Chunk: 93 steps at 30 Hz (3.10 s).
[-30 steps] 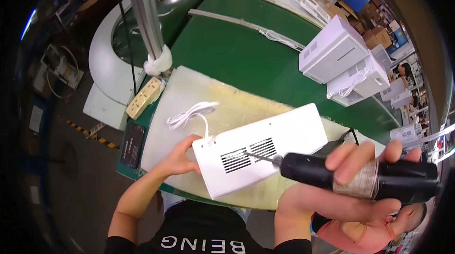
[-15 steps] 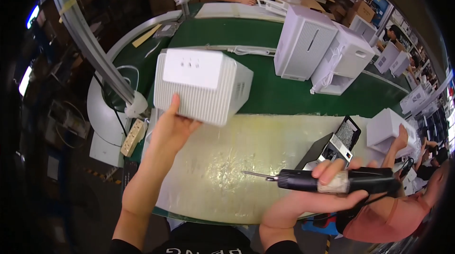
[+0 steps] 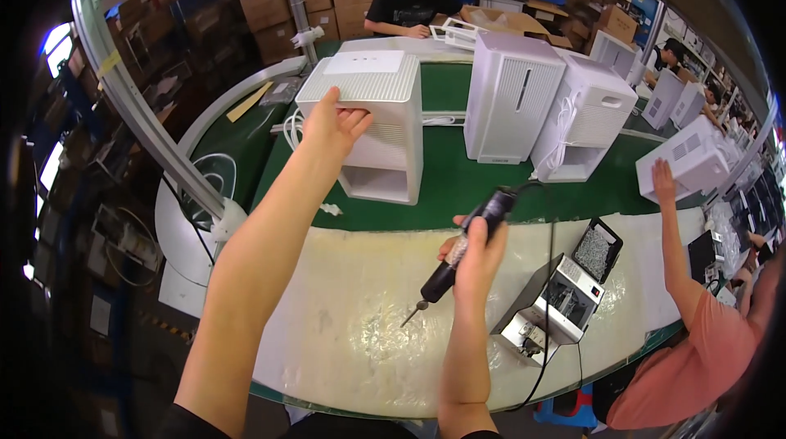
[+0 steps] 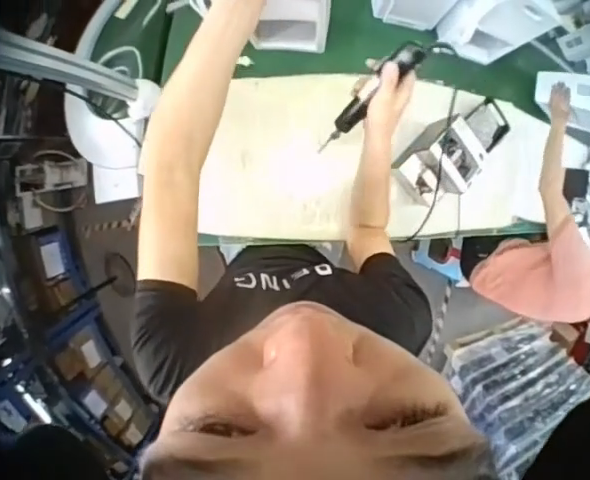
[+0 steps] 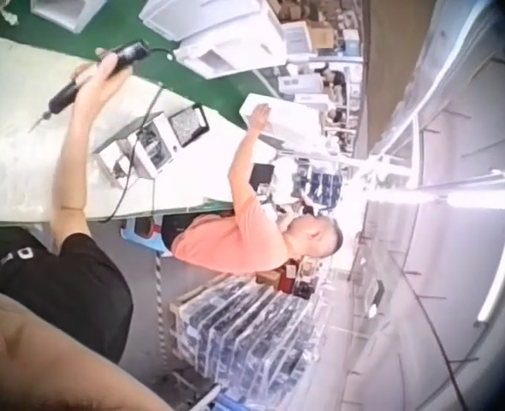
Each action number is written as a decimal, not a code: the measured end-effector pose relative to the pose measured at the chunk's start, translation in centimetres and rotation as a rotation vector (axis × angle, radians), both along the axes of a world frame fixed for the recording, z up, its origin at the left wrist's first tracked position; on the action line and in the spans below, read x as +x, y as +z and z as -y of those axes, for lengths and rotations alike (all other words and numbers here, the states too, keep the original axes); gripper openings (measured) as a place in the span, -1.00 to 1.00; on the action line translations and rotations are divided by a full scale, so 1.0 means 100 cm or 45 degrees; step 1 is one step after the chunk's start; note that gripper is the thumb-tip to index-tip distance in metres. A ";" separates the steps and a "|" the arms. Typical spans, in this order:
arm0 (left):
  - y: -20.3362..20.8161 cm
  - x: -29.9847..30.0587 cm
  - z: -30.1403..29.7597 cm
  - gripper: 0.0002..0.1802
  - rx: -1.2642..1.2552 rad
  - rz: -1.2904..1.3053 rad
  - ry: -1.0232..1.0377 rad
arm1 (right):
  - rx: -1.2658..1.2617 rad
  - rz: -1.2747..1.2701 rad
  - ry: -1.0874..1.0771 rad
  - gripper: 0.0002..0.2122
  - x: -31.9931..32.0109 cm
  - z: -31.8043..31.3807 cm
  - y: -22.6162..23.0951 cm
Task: Assembling a white plastic housing for an electronic device using an electric screwdriver.
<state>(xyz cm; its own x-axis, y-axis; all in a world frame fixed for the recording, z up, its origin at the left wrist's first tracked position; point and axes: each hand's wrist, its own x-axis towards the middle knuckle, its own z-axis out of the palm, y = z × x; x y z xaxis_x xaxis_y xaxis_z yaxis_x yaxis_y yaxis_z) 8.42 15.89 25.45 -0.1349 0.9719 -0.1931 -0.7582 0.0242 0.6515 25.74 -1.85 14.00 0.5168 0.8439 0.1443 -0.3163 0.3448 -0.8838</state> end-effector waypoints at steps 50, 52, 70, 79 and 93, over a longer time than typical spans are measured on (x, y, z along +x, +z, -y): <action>-0.231 -0.330 0.608 -0.40 -1.270 -0.555 -2.889 | -0.452 1.843 1.302 -0.46 -0.117 0.014 -0.032; -0.230 -0.330 0.615 -0.42 -1.286 -0.525 -2.822 | -0.434 1.839 1.308 -0.46 -0.117 0.013 -0.036; -0.188 -0.286 0.571 -0.35 -1.299 -0.178 -2.629 | -0.454 1.796 1.305 -0.44 -0.119 0.008 -0.038; -0.224 -0.299 0.613 -0.41 -0.907 -0.257 -2.861 | -0.435 1.753 1.265 -0.45 -0.117 0.007 -0.043; -0.235 -0.325 0.634 -0.27 -0.868 -0.836 -2.808 | -0.410 1.758 1.261 -0.47 -0.114 0.005 -0.045</action>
<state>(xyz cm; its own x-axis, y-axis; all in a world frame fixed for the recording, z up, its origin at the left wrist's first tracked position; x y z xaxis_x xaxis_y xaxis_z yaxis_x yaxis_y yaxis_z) -24.06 -47.56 1.99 0.4296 -0.4407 -0.7882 0.8803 0.3989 0.2568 14.34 -2.30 9.48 -0.5242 0.8210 -0.2264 0.7076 0.2719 -0.6522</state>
